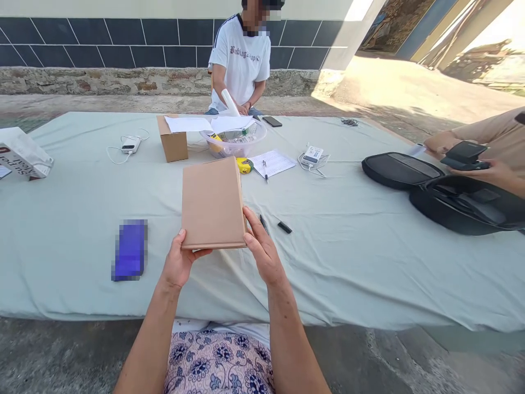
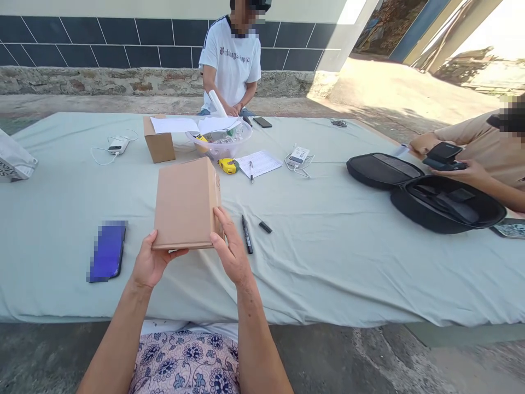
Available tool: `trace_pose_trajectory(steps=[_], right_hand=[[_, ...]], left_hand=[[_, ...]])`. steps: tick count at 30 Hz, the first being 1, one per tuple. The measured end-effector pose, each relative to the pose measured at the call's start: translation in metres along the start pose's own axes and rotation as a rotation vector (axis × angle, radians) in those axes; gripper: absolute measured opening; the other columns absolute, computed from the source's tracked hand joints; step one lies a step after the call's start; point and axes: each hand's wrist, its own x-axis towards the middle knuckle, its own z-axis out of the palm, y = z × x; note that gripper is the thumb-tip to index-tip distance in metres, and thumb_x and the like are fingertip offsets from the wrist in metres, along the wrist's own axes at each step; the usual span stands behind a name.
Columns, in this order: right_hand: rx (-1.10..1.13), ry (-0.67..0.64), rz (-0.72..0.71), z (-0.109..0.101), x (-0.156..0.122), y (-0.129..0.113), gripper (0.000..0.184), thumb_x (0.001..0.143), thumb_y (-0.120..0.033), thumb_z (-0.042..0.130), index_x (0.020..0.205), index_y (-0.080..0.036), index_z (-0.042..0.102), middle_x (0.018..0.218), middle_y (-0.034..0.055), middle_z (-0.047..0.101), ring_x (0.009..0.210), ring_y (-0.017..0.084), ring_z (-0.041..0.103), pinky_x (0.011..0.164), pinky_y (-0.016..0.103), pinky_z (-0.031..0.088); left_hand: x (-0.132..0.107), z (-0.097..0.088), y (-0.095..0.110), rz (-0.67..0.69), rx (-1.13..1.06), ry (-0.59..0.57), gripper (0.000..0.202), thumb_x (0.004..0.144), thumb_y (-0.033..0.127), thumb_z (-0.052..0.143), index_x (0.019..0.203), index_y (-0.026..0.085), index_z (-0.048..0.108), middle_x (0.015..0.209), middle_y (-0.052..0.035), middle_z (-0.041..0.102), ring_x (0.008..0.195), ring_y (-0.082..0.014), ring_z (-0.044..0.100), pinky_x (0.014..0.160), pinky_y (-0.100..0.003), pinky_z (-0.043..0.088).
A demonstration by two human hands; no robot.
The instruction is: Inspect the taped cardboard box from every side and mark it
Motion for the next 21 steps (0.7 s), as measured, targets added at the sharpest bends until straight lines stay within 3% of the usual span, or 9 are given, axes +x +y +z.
trace_pose_trajectory(steps=[6,11,16,19,21], right_hand=[[0.1,0.073,0.208,0.008,0.002,0.011,0.058,0.102,-0.059,0.044,0.155,-0.035,0.048,0.165,-0.0013,0.045,0.155,0.026,0.038,0.127,0.052,0.033],[0.082,0.037,0.098,0.007,0.001,0.007,0.058,0.101,-0.054,0.05,0.154,-0.031,0.048,0.165,0.0005,0.046,0.155,0.025,0.037,0.13,0.049,0.028],[0.062,0.082,0.121,0.007,0.002,0.002,0.062,0.099,-0.064,0.048,0.152,-0.032,0.052,0.163,0.0004,0.047,0.155,0.025,0.037,0.129,0.046,0.027],[0.161,0.14,0.189,0.006,0.003,0.001,0.065,0.096,-0.072,0.046,0.15,-0.035,0.054,0.161,-0.0006,0.051,0.152,0.027,0.041,0.12,0.046,0.041],[0.274,0.18,0.262,0.004,0.005,0.002,0.067,0.095,-0.076,0.042,0.148,-0.036,0.056,0.156,-0.0002,0.056,0.148,0.028,0.047,0.108,0.044,0.051]], left_hand=[[-0.002,-0.011,-0.001,0.02,0.244,-0.081,0.064,0.091,0.062,0.059,0.145,0.029,0.057,0.155,-0.0099,0.054,0.137,-0.0344,0.05,0.079,-0.039,0.064],[0.0,-0.009,0.0,0.013,0.178,-0.097,0.064,0.09,0.054,0.061,0.147,0.027,0.055,0.151,-0.0098,0.057,0.133,-0.0334,0.053,0.084,-0.043,0.064],[-0.003,-0.001,0.003,-0.003,0.252,-0.049,0.07,0.093,0.072,0.049,0.149,0.03,0.052,0.157,-0.0092,0.052,0.138,-0.0339,0.049,0.081,-0.042,0.064],[-0.007,0.0,0.006,-0.022,0.31,-0.138,0.082,0.09,0.085,0.034,0.151,0.033,0.051,0.157,-0.0084,0.052,0.137,-0.0354,0.051,0.08,-0.042,0.063],[-0.01,0.002,0.008,0.011,0.375,-0.168,0.081,0.09,0.083,0.041,0.156,0.036,0.046,0.16,-0.0067,0.05,0.137,-0.0354,0.052,0.083,-0.041,0.062]])
